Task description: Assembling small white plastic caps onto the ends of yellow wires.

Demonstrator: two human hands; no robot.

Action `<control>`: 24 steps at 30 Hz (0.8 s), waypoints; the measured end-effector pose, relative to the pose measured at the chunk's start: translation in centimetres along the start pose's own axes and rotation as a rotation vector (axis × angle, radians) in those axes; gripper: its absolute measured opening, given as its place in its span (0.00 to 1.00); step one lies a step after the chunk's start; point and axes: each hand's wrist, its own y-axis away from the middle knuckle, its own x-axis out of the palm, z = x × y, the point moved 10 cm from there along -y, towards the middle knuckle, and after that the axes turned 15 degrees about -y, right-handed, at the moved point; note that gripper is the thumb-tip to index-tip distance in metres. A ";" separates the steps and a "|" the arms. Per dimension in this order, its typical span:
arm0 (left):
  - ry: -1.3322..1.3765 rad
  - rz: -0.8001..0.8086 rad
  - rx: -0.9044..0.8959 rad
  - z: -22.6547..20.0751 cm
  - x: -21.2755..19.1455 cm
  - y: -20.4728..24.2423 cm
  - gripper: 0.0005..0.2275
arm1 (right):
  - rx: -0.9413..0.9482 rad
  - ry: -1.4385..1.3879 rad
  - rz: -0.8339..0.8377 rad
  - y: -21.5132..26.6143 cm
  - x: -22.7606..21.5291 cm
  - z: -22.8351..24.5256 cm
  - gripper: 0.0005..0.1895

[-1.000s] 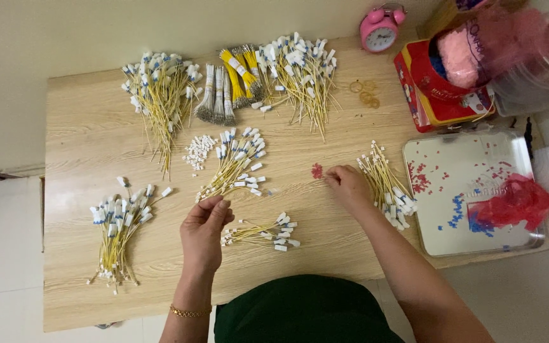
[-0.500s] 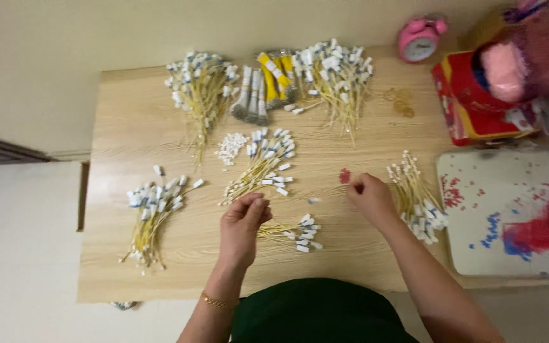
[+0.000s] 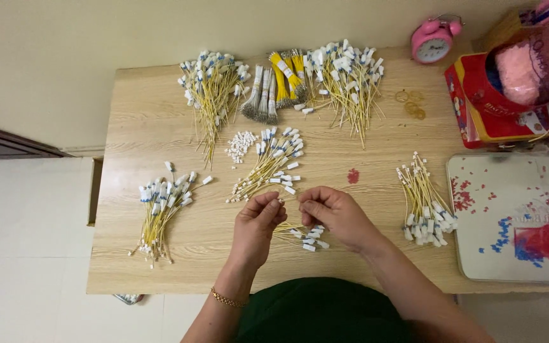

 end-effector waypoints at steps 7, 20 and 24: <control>0.012 0.035 0.004 -0.2 0.6 0.4 0.11 | -0.020 0.029 0.016 0.2 0.5 0.1 0.10; -0.074 0.030 0.081 -1.6 1.5 1.3 0.12 | -0.561 0.881 0.048 1.3 3.8 5.2 0.03; -0.123 0.047 0.125 -1.8 1.8 1.3 0.11 | -0.658 0.926 0.079 1.8 5.0 6.1 0.02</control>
